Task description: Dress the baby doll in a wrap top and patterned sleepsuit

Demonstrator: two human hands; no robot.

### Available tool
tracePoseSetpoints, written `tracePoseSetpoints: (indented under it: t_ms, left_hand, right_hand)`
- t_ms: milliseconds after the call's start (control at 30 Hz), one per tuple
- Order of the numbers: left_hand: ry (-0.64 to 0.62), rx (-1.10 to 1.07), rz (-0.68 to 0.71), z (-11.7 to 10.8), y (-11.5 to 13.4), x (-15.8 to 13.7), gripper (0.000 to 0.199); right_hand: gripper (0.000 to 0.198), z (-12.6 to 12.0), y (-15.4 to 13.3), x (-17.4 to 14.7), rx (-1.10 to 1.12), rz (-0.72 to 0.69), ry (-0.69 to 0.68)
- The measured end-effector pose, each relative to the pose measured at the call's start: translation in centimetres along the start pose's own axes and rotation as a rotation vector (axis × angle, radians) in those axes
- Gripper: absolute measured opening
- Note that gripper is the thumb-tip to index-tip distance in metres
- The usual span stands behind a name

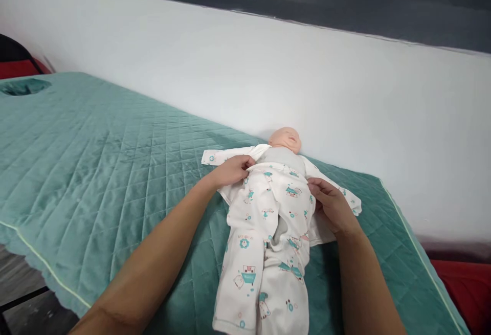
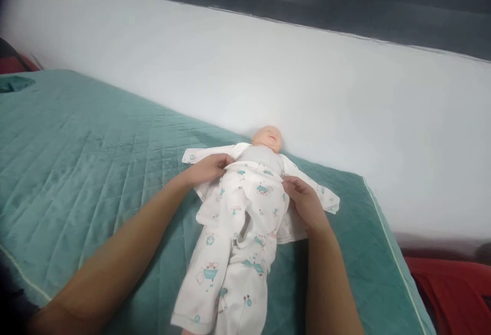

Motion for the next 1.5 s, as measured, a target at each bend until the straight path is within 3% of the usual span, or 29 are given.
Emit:
tracePoseSetpoints:
  t_ms: [167,433,700,867,1100,1333,1500]
  left_hand:
    - [0.125,0.25,-0.029,-0.4,-0.5,0.0,0.019]
    - [0.147,0.581,-0.012,-0.1,-0.6,0.4,0.021]
    - [0.112,0.592,-0.023,0.4,-0.4,0.4,0.018]
    - [0.015,0.449,0.019,0.6,0.2,0.1,0.018]
    - [-0.08,0.067,0.016,1.0,0.7,-0.4,0.019]
    - [0.016,-0.524,-0.148,2.1,-1.8,0.0,0.008]
    - [0.0,-0.63,-0.184,2.2,-2.7,0.4,0.009]
  right_hand:
    - [0.025,-0.1,-0.5,-0.9,-0.273,0.032,-0.088]
    - [0.003,-0.5,-1.2,-0.1,-0.895,0.021,0.176]
    - [0.006,0.3,-0.8,0.1,-1.011,-0.05,0.069]
    - [0.013,1.1,-1.3,-0.5,-0.899,-0.068,0.002]
    - [0.026,1.7,-1.4,-1.0,-0.369,-0.084,-0.04]
    - [0.034,1.7,-0.7,-1.1,-0.133,-0.098,0.003]
    - [0.033,1.6,-0.2,-0.9,-0.155,-0.088,-0.029]
Point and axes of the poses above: each hand's wrist, its own x-axis towards the middle knuckle, its own z-axis out of the palm, y = z × x, the point moved 6 cm from there along x, towards the middle knuckle, and after that the axes turned 5 degrees about -y, right-handed, at the moved point
